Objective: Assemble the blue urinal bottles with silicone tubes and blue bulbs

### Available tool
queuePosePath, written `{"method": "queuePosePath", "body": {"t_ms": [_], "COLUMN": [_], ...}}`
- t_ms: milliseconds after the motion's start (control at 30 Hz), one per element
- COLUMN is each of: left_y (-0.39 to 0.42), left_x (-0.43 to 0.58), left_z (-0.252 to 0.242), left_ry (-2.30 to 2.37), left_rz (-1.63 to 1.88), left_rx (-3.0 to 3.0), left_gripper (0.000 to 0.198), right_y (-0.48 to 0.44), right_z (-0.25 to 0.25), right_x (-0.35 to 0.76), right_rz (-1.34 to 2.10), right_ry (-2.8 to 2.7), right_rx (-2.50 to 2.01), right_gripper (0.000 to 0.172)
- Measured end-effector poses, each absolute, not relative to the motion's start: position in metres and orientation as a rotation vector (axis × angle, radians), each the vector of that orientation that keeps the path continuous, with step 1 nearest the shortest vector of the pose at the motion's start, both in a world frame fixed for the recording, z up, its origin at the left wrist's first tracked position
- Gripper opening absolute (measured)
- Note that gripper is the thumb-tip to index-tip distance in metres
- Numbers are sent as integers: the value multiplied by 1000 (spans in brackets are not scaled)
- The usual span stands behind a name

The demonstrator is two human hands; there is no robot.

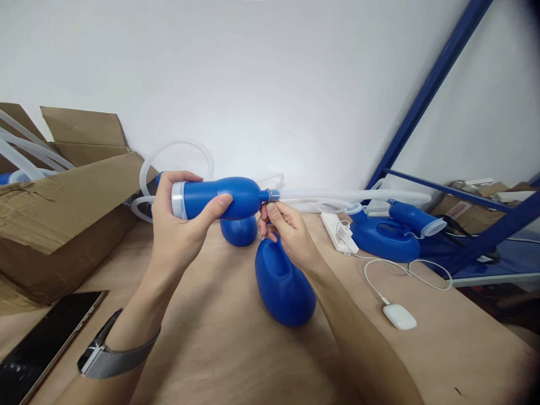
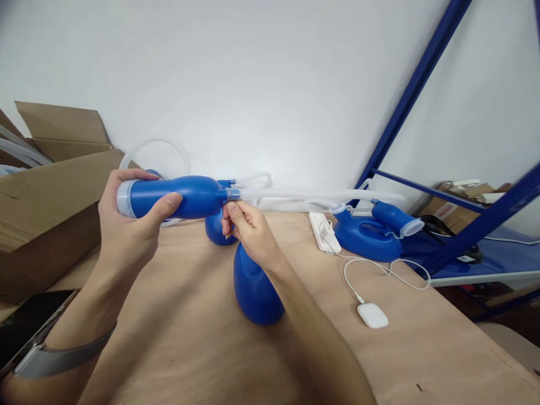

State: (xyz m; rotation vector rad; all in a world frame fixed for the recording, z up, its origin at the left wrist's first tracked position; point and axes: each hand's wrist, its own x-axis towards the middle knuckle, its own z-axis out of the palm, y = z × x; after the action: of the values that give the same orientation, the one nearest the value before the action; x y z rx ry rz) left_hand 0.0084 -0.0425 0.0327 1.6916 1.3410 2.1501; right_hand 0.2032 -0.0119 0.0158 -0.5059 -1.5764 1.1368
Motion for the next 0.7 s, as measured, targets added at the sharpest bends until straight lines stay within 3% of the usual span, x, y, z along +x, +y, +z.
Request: {"method": "queuePosePath", "body": {"t_ms": [700], "left_y": [-38], "left_x": [12], "left_z": [28], "left_ry": [1239], "left_rz": [2147], "left_rx": [1397], "left_gripper": [50], "right_y": [-3], "right_z": [2], "right_x": [195], "right_rz": [1084], "right_ry": [-1599], "right_rx": [-565], "right_gripper": [53]}}
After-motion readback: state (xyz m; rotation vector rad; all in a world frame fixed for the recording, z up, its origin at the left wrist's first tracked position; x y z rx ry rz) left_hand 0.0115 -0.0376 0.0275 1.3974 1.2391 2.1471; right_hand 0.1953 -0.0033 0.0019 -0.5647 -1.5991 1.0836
